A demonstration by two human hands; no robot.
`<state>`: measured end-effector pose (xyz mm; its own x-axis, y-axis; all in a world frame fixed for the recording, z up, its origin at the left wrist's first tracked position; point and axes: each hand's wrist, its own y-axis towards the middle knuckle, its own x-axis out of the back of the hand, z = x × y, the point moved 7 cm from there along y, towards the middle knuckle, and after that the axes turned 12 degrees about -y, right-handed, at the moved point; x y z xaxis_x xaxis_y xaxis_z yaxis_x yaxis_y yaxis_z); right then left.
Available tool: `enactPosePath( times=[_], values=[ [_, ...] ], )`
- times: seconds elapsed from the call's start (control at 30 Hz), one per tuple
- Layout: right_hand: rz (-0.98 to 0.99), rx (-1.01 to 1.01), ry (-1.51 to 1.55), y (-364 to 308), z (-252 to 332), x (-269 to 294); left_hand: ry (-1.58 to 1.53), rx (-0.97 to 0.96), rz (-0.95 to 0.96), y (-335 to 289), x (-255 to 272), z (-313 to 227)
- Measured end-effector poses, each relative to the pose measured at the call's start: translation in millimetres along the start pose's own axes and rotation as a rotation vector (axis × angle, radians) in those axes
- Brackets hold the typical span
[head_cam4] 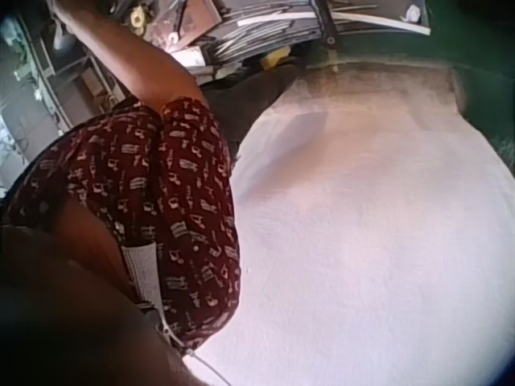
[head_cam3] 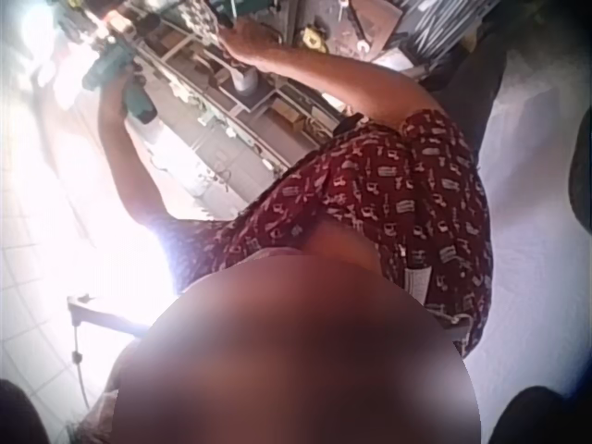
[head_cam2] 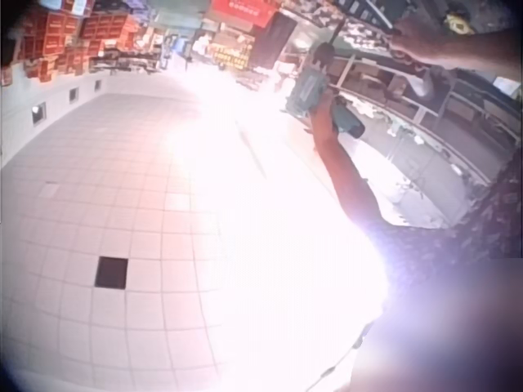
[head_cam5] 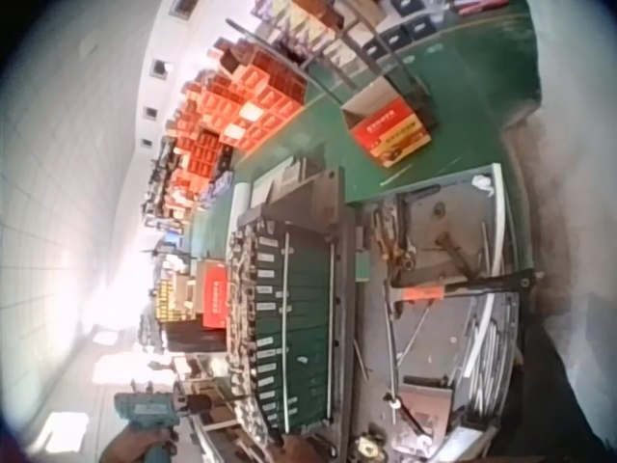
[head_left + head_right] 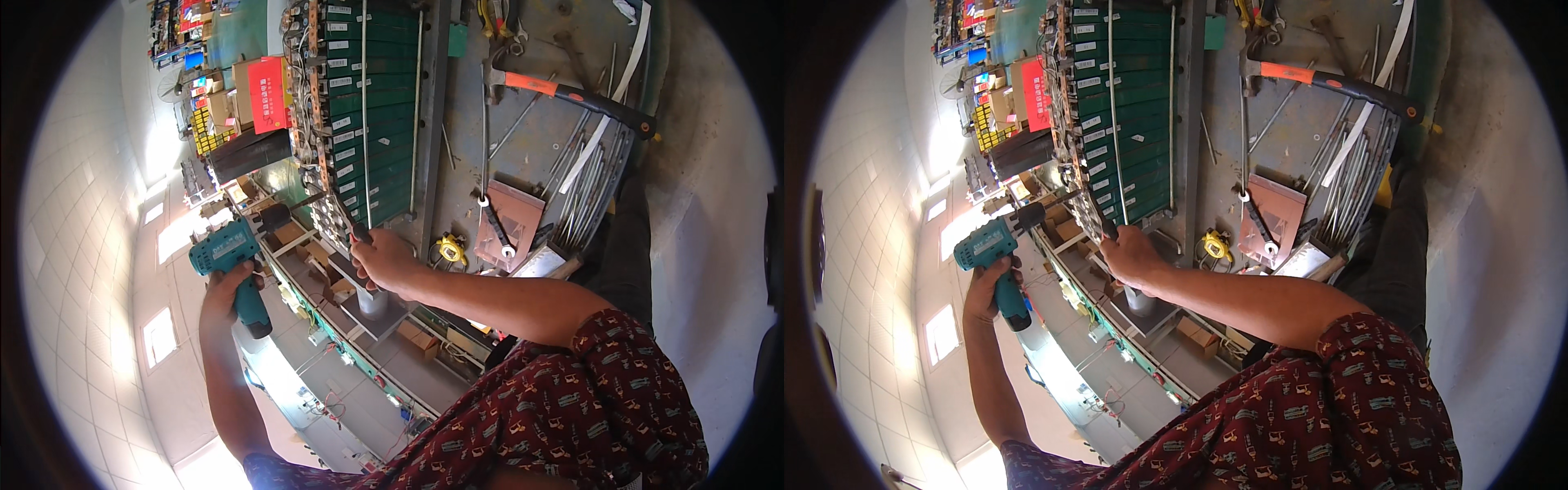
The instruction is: The person uses a cordless drill and screwdriver to fasten components on an open electronic assembly. They repeatedly insert small parts, tighten screws, and adjust wiring within the chassis.
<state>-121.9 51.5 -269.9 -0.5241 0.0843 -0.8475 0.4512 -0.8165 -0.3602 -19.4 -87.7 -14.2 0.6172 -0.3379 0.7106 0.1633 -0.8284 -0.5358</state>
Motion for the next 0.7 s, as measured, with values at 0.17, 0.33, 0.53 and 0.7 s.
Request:
enactPosePath(
  times=[0.17, 0.33, 0.53, 0.7],
  values=[
    [-0.043, -0.055, 0.106, -8, 9, -2, -0.034, -0.005, 0.008, 0, -8, -2],
    [-0.018, -0.013, 0.066, -10, 10, 0, 0.042, 0.052, 0.015, -5, -17, -6],
    [-0.046, -0.044, -0.024, -2, 9, 2, 0.016, 0.059, -0.006, -3, -17, -9],
    [-0.037, -0.050, 0.001, -2, 9, 1, 0.023, 0.057, 0.009, -2, -16, -9]
  ],
)
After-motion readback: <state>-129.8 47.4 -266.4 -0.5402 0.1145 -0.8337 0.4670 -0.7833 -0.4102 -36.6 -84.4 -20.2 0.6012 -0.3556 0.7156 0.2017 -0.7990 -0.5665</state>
